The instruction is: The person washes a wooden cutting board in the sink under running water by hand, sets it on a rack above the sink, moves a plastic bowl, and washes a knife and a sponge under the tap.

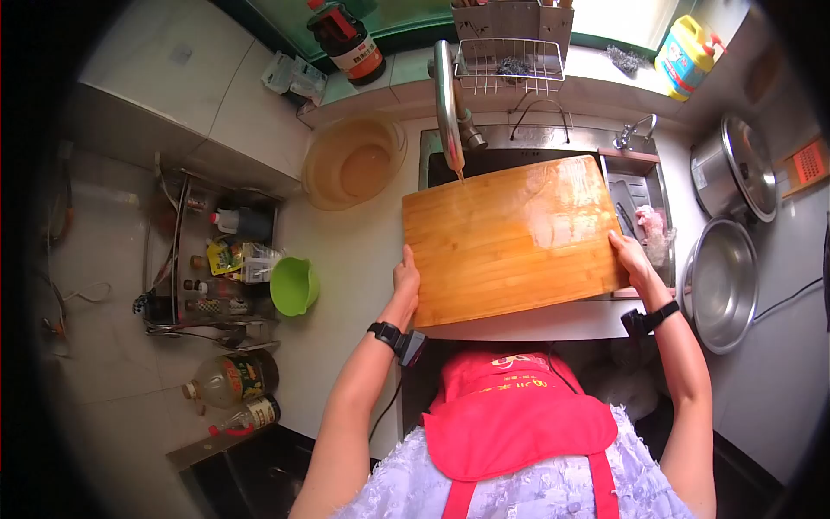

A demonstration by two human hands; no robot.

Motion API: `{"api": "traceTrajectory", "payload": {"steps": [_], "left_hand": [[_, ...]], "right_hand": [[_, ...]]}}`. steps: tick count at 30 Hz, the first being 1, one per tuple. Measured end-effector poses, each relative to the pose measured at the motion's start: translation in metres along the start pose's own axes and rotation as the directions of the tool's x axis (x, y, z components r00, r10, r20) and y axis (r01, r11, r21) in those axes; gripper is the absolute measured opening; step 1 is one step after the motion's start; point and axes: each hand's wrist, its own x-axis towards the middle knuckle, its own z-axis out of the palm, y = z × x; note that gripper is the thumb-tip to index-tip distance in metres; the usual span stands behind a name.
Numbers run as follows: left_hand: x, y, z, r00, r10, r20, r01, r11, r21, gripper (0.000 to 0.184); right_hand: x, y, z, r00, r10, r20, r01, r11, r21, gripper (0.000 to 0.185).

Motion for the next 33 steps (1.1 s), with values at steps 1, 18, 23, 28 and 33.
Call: {"api": "traceTrajectory", "payload": {"steps": [1,18,23,28,33], "left_hand": [[0.004,0.003,0.008,1.0,0.01,0.027,-0.01,1.0,0.014,0.079],[0.036,0.045,0.065,0.983,0.033,0.183,-0.054,0.992,0.112,0.078],[0.018,0.055,0.036,0.984,0.164,0.071,-0.168,0.984,0.065,0.076],[0.002,0.067,-0.001,0.968,0.251,0.015,-0.251,0.968,-0.005,0.073],[-0.011,0.077,-0.025,0.951,0.309,-0.014,-0.309,0.947,-0.081,0.07]], "right_hand": [[-0.017,-0.007,-0.007,1.0,0.015,-0.022,-0.015,1.0,0.017,0.041],[-0.083,-0.003,-0.037,0.988,0.065,-0.143,-0.048,0.991,0.122,0.037],[-0.056,-0.002,-0.01,0.997,0.036,-0.075,-0.022,0.983,0.182,0.037],[-0.027,-0.004,0.023,1.0,0.021,0.001,-0.021,0.986,0.166,0.043],[0.0,-0.003,0.049,0.997,-0.015,0.079,-0.005,0.967,0.255,0.039]]}}
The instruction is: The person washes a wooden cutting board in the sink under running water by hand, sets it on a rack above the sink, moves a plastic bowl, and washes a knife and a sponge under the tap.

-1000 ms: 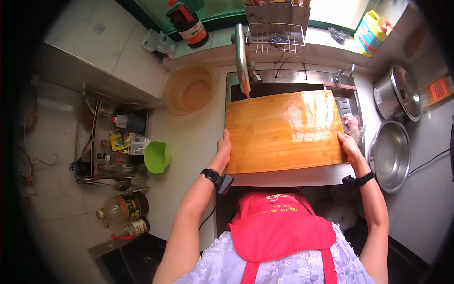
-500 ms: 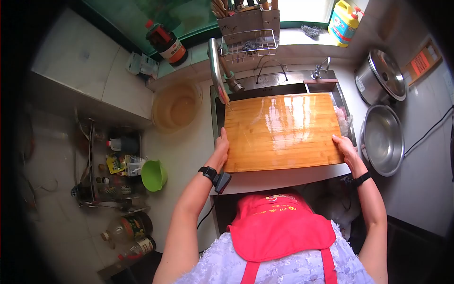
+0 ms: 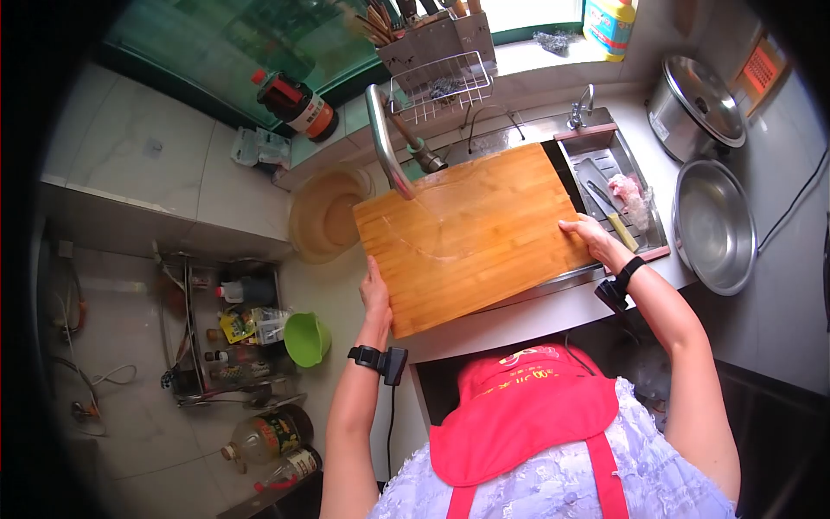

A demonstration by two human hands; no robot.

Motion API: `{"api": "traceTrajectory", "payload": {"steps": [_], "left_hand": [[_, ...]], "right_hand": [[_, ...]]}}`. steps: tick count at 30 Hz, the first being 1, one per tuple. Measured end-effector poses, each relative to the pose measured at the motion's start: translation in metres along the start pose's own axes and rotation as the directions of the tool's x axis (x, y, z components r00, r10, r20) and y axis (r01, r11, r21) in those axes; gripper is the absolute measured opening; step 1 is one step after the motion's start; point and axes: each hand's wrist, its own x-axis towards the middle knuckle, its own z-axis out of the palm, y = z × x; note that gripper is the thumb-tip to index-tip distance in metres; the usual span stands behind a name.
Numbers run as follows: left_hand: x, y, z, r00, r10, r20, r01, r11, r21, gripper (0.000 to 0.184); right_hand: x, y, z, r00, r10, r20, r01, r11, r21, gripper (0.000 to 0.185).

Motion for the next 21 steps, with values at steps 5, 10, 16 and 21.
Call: {"api": "traceTrajectory", "payload": {"steps": [5,10,16,21], "left_hand": [[0.002,0.009,-0.007,0.999,0.046,-0.017,-0.046,0.999,-0.018,0.067],[-0.006,0.031,-0.002,0.994,0.11,0.001,-0.11,0.994,-0.008,0.067],[0.0,0.04,0.008,0.978,0.206,-0.044,-0.209,0.976,-0.063,0.065],[0.028,0.014,0.022,0.99,0.139,0.013,-0.138,0.99,-0.038,0.072]], "right_hand": [[0.021,-0.002,0.017,0.997,-0.038,0.067,0.031,0.995,0.096,0.04],[0.044,0.002,0.023,0.997,-0.071,0.033,0.068,0.995,0.076,0.046],[0.047,0.001,0.024,0.985,-0.174,0.014,0.171,0.977,0.13,0.049],[0.031,-0.026,0.005,0.965,-0.252,-0.072,0.253,0.967,0.015,0.05]]}}
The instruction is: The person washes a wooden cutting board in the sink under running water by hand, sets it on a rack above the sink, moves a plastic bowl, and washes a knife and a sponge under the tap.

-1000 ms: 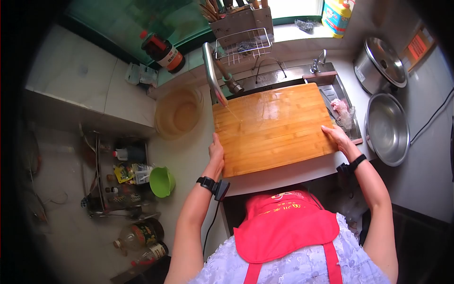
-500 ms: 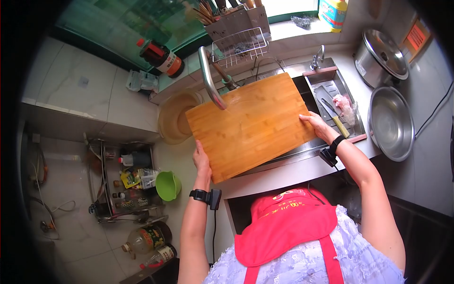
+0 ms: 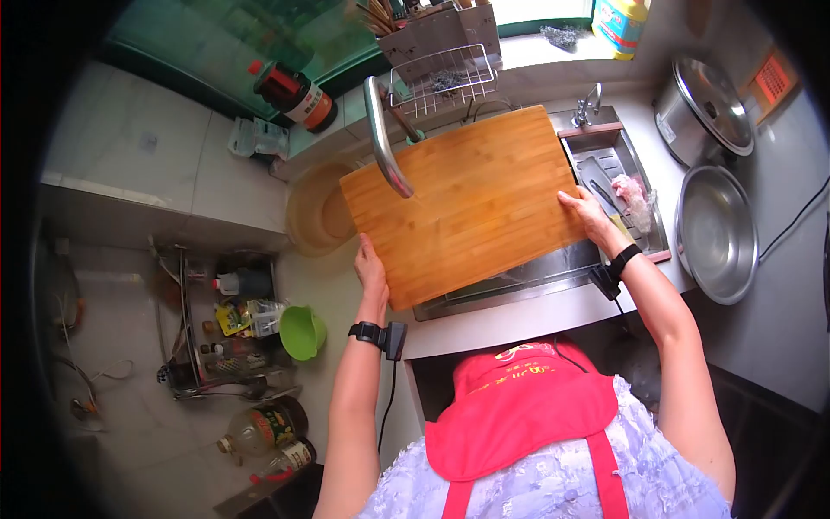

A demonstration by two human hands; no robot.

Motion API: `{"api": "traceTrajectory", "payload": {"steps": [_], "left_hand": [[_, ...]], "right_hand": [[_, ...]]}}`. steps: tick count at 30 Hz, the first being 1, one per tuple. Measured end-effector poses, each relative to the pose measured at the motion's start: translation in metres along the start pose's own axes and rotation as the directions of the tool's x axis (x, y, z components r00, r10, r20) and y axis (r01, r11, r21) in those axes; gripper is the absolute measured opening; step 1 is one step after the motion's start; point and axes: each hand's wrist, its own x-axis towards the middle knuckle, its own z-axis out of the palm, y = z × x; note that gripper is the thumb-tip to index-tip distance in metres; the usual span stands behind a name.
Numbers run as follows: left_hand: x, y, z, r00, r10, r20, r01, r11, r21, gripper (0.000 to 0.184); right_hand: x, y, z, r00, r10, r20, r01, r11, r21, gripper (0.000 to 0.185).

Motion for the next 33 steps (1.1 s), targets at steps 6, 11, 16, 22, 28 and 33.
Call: {"api": "traceTrajectory", "payload": {"steps": [6,11,16,22,28,33], "left_hand": [[0.015,-0.045,0.052,0.989,-0.132,0.067,0.137,0.989,-0.064,0.084],[0.022,-0.062,0.086,0.991,-0.098,0.094,0.105,0.992,-0.073,0.084],[-0.002,-0.03,0.103,0.945,-0.225,0.238,0.257,0.96,-0.115,0.085],[0.052,-0.096,0.097,0.792,-0.461,0.401,0.586,0.758,-0.286,0.088],[0.054,-0.119,0.092,0.737,-0.584,0.339,0.667,0.709,-0.23,0.094],[0.034,-0.11,0.086,0.631,-0.692,0.35,0.772,0.602,-0.201,0.09]], "right_hand": [[-0.016,-0.064,-0.037,0.994,-0.018,-0.105,-0.005,0.977,-0.212,0.047],[-0.016,-0.067,-0.067,0.982,-0.114,-0.151,0.079,0.973,-0.219,0.047],[-0.032,-0.068,-0.074,0.974,-0.122,-0.192,0.08,0.974,-0.214,0.04],[-0.038,-0.043,-0.081,0.944,-0.302,-0.131,0.268,0.937,-0.225,0.039],[-0.042,-0.027,-0.082,0.976,-0.17,-0.133,0.145,0.972,-0.183,0.047],[-0.032,-0.016,-0.086,0.987,-0.143,-0.073,0.132,0.981,-0.141,0.048]]}}
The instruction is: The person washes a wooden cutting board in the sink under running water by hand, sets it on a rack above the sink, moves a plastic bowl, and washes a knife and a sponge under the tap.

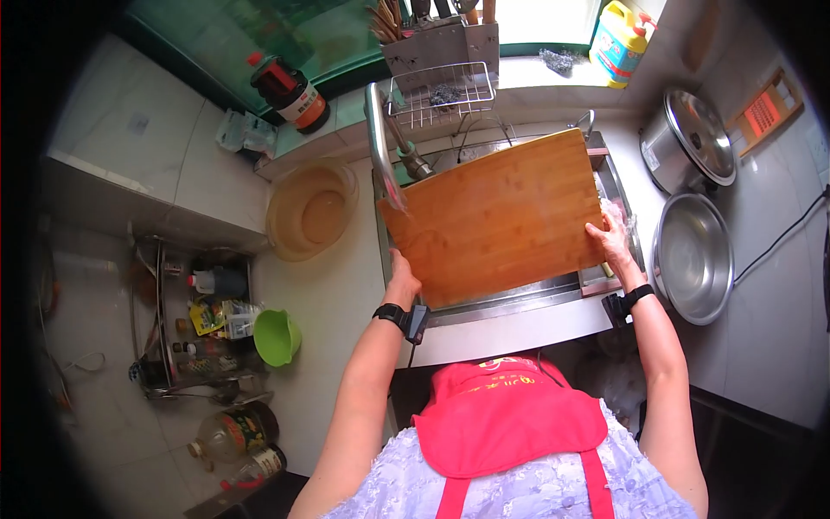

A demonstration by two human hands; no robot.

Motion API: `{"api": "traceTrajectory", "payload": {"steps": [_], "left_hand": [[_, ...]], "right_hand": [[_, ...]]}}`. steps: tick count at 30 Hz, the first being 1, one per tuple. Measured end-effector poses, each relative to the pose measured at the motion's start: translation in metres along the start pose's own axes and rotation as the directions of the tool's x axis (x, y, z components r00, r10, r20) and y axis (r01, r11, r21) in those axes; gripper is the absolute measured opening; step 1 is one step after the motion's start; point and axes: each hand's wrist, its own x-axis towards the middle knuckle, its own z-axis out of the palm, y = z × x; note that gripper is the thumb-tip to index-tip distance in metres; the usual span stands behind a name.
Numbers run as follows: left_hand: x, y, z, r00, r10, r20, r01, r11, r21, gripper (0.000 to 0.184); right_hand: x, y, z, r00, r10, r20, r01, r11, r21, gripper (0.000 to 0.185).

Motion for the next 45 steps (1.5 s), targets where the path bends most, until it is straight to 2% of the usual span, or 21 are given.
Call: {"api": "traceTrajectory", "payload": {"steps": [1,6,11,14,17,20,22,24,25,29,31,32,33,34,36,37,38,40,42,44,45], "left_hand": [[-0.016,0.0,0.007,0.998,-0.033,-0.061,0.036,0.998,0.045,0.089],[-0.076,0.002,0.032,0.998,-0.003,-0.067,0.0,0.999,-0.047,0.086],[-0.084,-0.002,0.022,0.998,0.064,0.025,-0.057,0.977,-0.204,0.076],[-0.074,-0.003,0.009,0.99,0.095,0.103,-0.064,0.959,-0.274,0.071],[-0.103,-0.002,0.014,0.974,0.167,0.152,-0.113,0.943,-0.314,0.07],[-0.102,-0.001,0.007,0.941,0.237,0.242,-0.13,0.912,-0.388,0.072],[-0.095,-0.003,-0.003,0.884,0.32,0.34,-0.127,0.865,-0.485,0.072],[-0.099,-0.001,-0.007,0.915,0.338,0.22,-0.243,0.898,-0.366,0.069],[-0.109,0.002,-0.004,0.923,0.35,0.159,-0.293,0.908,-0.299,0.067],[-0.137,0.013,-0.007,0.905,0.327,0.272,-0.268,0.935,-0.233,0.056],[-0.136,0.02,-0.017,0.914,0.248,0.32,-0.185,0.959,-0.215,0.051],[-0.135,0.021,-0.021,0.87,0.233,0.434,-0.149,0.964,-0.22,0.048],[-0.137,0.023,-0.022,0.812,0.219,0.541,-0.114,0.969,-0.221,0.045],[-0.139,0.024,-0.024,0.74,0.203,0.642,-0.081,0.973,-0.216,0.043],[-0.16,0.028,-0.024,0.84,0.175,0.513,-0.095,0.979,-0.178,0.033],[-0.177,0.032,-0.016,0.895,0.149,0.421,-0.114,0.988,-0.108,0.03],[-0.184,0.033,-0.012,0.938,0.129,0.322,-0.124,0.992,-0.038,0.027],[-0.18,0.034,-0.025,0.91,0.096,0.403,-0.116,0.993,0.026,0.03],[-0.181,0.039,-0.032,0.865,0.002,0.502,-0.069,0.991,0.114,0.034],[-0.196,0.039,-0.031,0.804,0.054,0.592,-0.134,0.987,0.091,0.052],[-0.204,0.038,-0.031,0.793,0.078,0.604,-0.173,0.98,0.099,0.056]], "right_hand": [[0.003,0.002,0.0,0.999,-0.024,0.029,0.024,1.0,-0.003,0.048],[0.006,-0.002,0.003,0.997,-0.023,0.068,0.021,0.999,0.039,0.044],[0.005,-0.014,0.004,0.987,-0.056,0.15,0.05,0.998,0.048,0.05],[-0.006,-0.033,0.012,0.999,-0.003,0.049,0.009,0.993,-0.118,0.046],[0.011,-0.018,-0.008,0.958,-0.27,0.098,0.273,0.748,-0.604,0.038],[-0.011,-0.035,0.0,0.997,-0.08,-0.009,0.068,0.896,-0.439,0.03],[-0.018,-0.045,-0.004,0.993,0.082,0.085,-0.07,0.987,-0.143,0.041],[-0.035,-0.052,-0.004,0.982,0.138,0.125,-0.147,0.987,0.062,0.049],[-0.038,-0.053,-0.009,0.975,0.126,0.182,-0.128,0.992,-0.002,0.062],[-0.05,-0.051,-0.026,0.918,0.197,0.343,-0.269,0.947,0.174,0.078],[-0.062,-0.065,-0.023,0.906,0.199,0.374,-0.301,0.923,0.238,0.077],[-0.068,-0.071,-0.022,0.899,0.2,0.39,-0.319,0.909,0.268,0.076],[-0.065,-0.074,-0.025,0.869,0.25,0.426,-0.399,0.864,0.307,0.07],[-0.065,-0.076,-0.024,0.888,0.242,0.391,-0.383,0.861,0.336,0.051],[-0.062,-0.061,-0.027,0.899,0.247,0.362,-0.39,0.826,0.406,0.034],[-0.059,-0.059,-0.029,0.866,0.292,0.406,-0.467,0.761,0.45,0.043],[-0.057,-0.056,-0.031,0.906,0.232,0.353,-0.366,0.847,0.385,0.047],[-0.067,-0.07,-0.016,0.959,0.092,0.269,-0.154,0.963,0.221,0.055],[-0.073,-0.077,-0.013,0.927,0.22,0.304,-0.268,0.955,0.125,0.062],[-0.062,-0.061,-0.019,0.86,0.375,0.347,-0.405,0.914,0.016,0.061],[-0.06,-0.054,-0.016,0.846,0.361,0.392,-0.417,0.907,0.063,0.059]]}}
